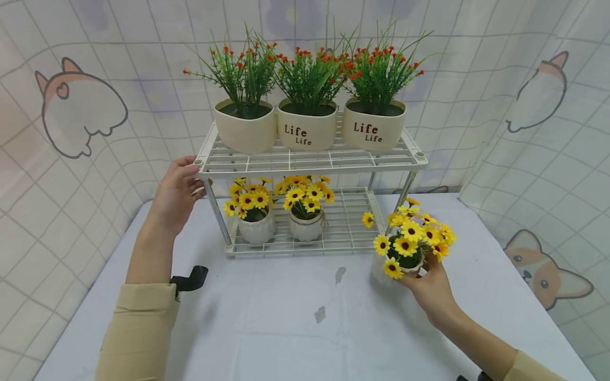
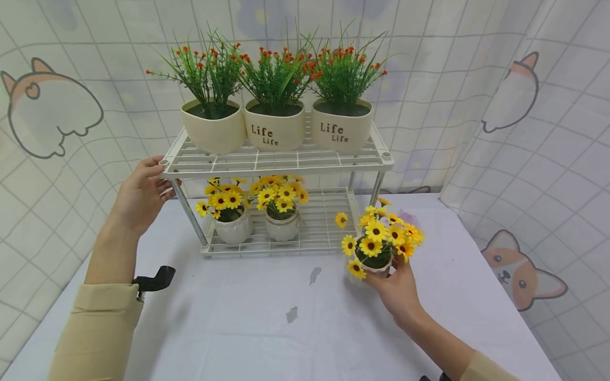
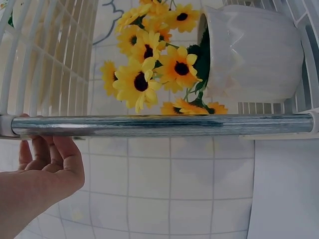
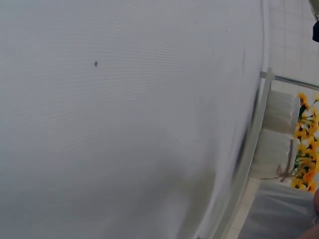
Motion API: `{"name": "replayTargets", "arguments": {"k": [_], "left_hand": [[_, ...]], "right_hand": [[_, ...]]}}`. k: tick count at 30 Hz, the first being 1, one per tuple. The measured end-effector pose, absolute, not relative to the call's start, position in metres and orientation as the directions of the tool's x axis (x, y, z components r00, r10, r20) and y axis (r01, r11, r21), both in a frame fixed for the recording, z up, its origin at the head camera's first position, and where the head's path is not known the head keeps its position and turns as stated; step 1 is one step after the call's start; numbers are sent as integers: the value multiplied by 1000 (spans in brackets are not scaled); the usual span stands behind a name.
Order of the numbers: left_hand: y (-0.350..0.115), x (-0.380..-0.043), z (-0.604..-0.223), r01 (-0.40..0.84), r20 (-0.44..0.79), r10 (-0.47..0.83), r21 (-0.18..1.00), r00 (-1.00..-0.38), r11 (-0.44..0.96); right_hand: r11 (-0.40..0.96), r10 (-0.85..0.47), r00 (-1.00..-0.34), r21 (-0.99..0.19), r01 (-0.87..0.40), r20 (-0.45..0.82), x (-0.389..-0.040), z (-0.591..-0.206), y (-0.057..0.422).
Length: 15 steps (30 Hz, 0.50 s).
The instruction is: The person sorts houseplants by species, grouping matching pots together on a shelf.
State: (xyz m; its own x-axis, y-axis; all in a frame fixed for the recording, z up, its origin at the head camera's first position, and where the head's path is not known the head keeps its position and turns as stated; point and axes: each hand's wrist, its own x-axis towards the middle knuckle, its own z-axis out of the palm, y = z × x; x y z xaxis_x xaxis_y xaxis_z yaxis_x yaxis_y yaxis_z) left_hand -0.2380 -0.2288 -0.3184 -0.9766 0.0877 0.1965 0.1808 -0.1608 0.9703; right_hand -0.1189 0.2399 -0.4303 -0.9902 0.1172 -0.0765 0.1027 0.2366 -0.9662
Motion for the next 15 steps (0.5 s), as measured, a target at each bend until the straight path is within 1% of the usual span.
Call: {"name": "replayTargets", "arguments": {"k": [6, 15], "left_hand": [[-229, -238, -319, 181, 195, 84, 972, -977, -149], [-230, -238, -319, 184, 195, 80, 974, -977, -129]], "right_hand": [[203, 92, -993, -974, 97, -79, -133, -432, 219], [181, 105, -994, -982, 61, -43, -161, -437, 197]]}}
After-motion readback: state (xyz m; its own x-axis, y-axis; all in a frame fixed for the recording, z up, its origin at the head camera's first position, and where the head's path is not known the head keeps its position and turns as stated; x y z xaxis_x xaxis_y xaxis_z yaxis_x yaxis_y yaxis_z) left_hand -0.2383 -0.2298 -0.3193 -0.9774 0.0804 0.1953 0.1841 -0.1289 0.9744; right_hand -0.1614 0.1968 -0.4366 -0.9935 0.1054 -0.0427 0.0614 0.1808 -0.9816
